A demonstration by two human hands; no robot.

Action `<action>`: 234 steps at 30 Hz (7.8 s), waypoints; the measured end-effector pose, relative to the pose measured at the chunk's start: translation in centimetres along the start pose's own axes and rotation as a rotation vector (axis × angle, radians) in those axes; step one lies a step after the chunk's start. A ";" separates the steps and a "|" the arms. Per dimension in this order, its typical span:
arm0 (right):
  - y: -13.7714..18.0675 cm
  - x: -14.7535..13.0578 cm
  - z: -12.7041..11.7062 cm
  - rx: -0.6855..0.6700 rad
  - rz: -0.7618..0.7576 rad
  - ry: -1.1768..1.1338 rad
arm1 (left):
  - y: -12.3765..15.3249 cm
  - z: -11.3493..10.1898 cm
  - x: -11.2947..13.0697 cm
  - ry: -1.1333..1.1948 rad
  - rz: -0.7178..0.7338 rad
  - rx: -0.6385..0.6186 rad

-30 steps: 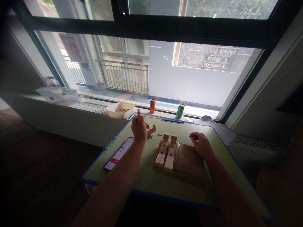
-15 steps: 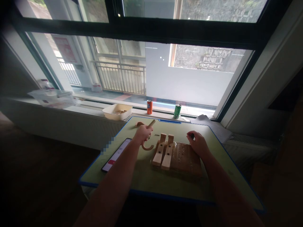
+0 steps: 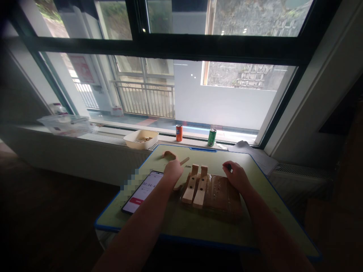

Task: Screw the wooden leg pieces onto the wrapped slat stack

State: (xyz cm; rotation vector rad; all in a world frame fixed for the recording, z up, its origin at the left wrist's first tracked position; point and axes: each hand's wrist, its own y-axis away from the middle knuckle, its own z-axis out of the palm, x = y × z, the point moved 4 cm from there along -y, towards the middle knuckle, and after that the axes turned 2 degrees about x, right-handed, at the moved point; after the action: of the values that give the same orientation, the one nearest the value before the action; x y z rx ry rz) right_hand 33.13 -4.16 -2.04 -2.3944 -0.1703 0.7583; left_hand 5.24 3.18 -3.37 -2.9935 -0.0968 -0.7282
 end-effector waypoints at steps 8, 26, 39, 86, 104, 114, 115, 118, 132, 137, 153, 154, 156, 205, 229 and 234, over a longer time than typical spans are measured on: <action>-0.1 -0.5 -0.2 -0.015 -0.027 -0.032 | 0.1 0.4 1.0 -0.008 -0.010 -0.028; -0.1 -0.7 -0.2 -0.027 -0.019 -0.069 | -1.4 -1.6 -2.0 0.205 0.022 0.005; -0.2 -0.4 -0.1 -0.028 0.003 -0.076 | -0.7 1.1 0.5 -0.070 0.102 -0.052; 0.0 -0.4 0.0 -0.061 0.003 -0.066 | 1.2 1.3 1.5 -0.134 0.033 -0.066; 0.0 -0.2 0.1 -0.061 0.006 -0.052 | 1.6 -0.2 1.8 -0.049 0.055 -0.031; -0.1 -0.3 0.0 -0.060 0.010 -0.053 | 0.6 0.2 1.5 -0.002 0.165 0.046; -0.1 -0.3 0.0 -0.059 0.010 -0.053 | 0.6 0.2 1.4 0.008 0.178 0.055; -0.1 -0.3 0.0 -0.062 0.006 -0.052 | 0.3 0.1 1.2 0.037 0.210 0.077; -0.1 -0.1 0.2 -0.064 0.004 -0.045 | -1.2 1.8 1.0 0.083 0.250 -0.025; -0.1 -0.1 0.2 -0.069 0.009 -0.046 | -1.9 2.7 1.3 0.035 0.219 -0.092; -0.1 -0.2 0.2 -0.065 0.027 -0.051 | -0.1 -0.3 1.5 0.084 0.176 0.085; -0.1 -0.2 0.2 -0.060 0.028 -0.055 | 0.1 -1.0 1.5 0.107 0.185 0.130; -0.1 -0.1 0.2 -0.042 0.027 -0.066 | 0.4 -2.9 1.4 0.154 0.202 0.235; 2.5 -10.8 -2.6 0.062 -0.065 -0.159 | 4.7 -1.4 12.2 1.699 -0.150 -0.485; 3.4 -10.6 -3.8 0.229 -0.316 -0.111 | 5.7 -4.3 13.1 2.001 0.211 -0.625; 4.2 -11.8 -4.8 0.313 -0.485 -0.050 | 6.6 -4.9 13.7 1.810 0.198 -0.658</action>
State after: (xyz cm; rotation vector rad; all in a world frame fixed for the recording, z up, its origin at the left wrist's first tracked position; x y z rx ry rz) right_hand 25.80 -13.45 4.18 -1.9288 -0.5833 0.5644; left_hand 15.61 -3.13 7.01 -1.3840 0.5583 -3.2395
